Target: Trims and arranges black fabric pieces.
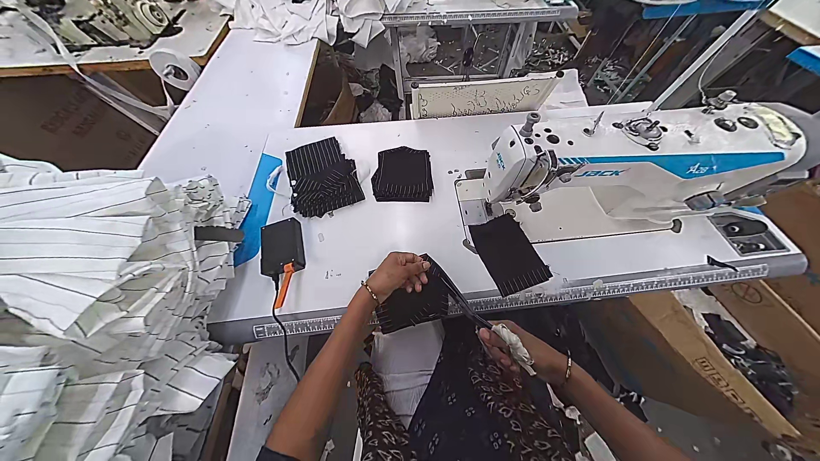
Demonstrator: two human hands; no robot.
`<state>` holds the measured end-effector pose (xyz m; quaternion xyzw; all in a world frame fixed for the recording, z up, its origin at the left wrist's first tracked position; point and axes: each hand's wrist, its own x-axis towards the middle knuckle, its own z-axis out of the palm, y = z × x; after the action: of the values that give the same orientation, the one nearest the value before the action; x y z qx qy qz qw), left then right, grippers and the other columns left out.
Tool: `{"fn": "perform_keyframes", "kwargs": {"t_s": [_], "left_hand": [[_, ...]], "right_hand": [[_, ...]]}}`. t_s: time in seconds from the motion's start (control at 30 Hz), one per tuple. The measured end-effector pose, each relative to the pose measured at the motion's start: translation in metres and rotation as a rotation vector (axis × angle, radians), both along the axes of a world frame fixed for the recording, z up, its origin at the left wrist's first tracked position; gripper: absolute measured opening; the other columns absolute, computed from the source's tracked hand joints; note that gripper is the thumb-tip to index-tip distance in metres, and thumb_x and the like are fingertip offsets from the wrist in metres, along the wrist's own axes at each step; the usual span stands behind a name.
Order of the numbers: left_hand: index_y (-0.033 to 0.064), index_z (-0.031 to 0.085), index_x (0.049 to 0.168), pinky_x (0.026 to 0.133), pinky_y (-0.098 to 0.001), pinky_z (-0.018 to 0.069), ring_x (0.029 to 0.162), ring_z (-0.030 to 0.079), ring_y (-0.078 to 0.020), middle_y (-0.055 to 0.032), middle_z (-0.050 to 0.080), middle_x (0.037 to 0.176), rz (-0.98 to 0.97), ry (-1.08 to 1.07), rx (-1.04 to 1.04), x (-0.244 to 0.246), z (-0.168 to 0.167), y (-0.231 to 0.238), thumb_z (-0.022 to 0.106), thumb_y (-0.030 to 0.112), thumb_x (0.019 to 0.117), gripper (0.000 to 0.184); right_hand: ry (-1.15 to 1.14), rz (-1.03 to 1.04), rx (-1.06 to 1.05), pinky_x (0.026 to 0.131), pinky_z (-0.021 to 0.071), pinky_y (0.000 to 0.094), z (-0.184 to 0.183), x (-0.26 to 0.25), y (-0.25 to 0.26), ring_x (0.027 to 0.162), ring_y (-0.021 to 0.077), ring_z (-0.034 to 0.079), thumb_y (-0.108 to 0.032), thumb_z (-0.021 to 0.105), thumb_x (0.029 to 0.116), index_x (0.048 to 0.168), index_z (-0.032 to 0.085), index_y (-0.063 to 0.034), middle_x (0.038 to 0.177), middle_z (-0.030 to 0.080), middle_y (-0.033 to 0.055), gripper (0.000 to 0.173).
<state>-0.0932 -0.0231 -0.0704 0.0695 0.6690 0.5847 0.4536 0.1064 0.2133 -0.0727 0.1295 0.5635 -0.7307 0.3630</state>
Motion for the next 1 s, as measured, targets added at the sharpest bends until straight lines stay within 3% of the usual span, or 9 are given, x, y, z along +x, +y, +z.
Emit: {"fn": "perform_keyframes", "kwargs": {"t_s": [0.17, 0.37, 0.57, 0.7, 1.0], "left_hand": [[0.0023, 0.062, 0.099, 0.050, -0.0167, 0.0498, 0.051, 0.061, -0.0019, 0.0031, 0.070, 0.069, -0.028, 0.010, -0.044, -0.010, 0.003, 0.000, 0.057, 0.014, 0.1051, 0.014], [-0.0027, 0.064, 0.111, 0.053, -0.0190, 0.0533, 0.056, 0.066, -0.0047, -0.0012, 0.075, 0.078, 0.023, 0.046, -0.093, 0.004, 0.006, -0.005, 0.064, 0.012, 0.1011, 0.018], [-0.0026, 0.063, 0.111, 0.065, -0.0230, 0.0585, 0.071, 0.071, -0.0073, -0.0034, 0.074, 0.088, 0.170, 0.060, -0.062, 0.008, 0.006, -0.006, 0.062, 0.010, 0.1023, 0.016], [-0.0026, 0.061, 0.111, 0.067, -0.0253, 0.0597, 0.074, 0.073, -0.0105, -0.0052, 0.075, 0.090, 0.216, 0.014, -0.013, 0.006, 0.005, -0.007, 0.058, 0.010, 0.1040, 0.014], [-0.0033, 0.061, 0.111, 0.073, -0.0295, 0.0618, 0.080, 0.075, -0.0139, -0.0065, 0.075, 0.092, 0.201, -0.015, 0.012, 0.007, 0.005, -0.007, 0.057, 0.009, 0.1039, 0.014]], "right_hand": [[0.004, -0.011, 0.074, 0.045, 0.0392, 0.0144, 0.001, -0.006, -0.002, 0.047, -0.0018, 0.045, -0.039, 0.058, 0.1024, 0.082, 0.053, -0.0191, 0.058, 0.047, -0.0116, 0.029], [-0.002, -0.011, 0.125, 0.046, 0.0394, 0.0148, 0.001, -0.005, -0.005, 0.047, -0.0015, 0.046, -0.035, 0.062, 0.1016, 0.086, 0.054, -0.0170, 0.059, 0.048, -0.0112, 0.025], [-0.027, 0.015, 0.043, 0.045, 0.0390, 0.0134, 0.004, -0.001, 0.000, 0.048, -0.0026, 0.047, -0.043, 0.061, 0.0996, 0.084, 0.054, -0.0200, 0.059, 0.049, -0.0122, 0.028], [-0.033, 0.016, -0.054, 0.045, 0.0398, 0.0128, -0.001, 0.007, 0.009, 0.047, -0.0029, 0.047, -0.055, 0.067, 0.0932, 0.082, 0.055, -0.0224, 0.060, 0.049, -0.0129, 0.037], [-0.013, 0.006, -0.066, 0.046, 0.0418, 0.0134, -0.002, -0.010, -0.008, 0.049, -0.0015, 0.048, -0.050, 0.058, 0.0993, 0.087, 0.054, -0.0198, 0.062, 0.049, -0.0112, 0.033]]}}
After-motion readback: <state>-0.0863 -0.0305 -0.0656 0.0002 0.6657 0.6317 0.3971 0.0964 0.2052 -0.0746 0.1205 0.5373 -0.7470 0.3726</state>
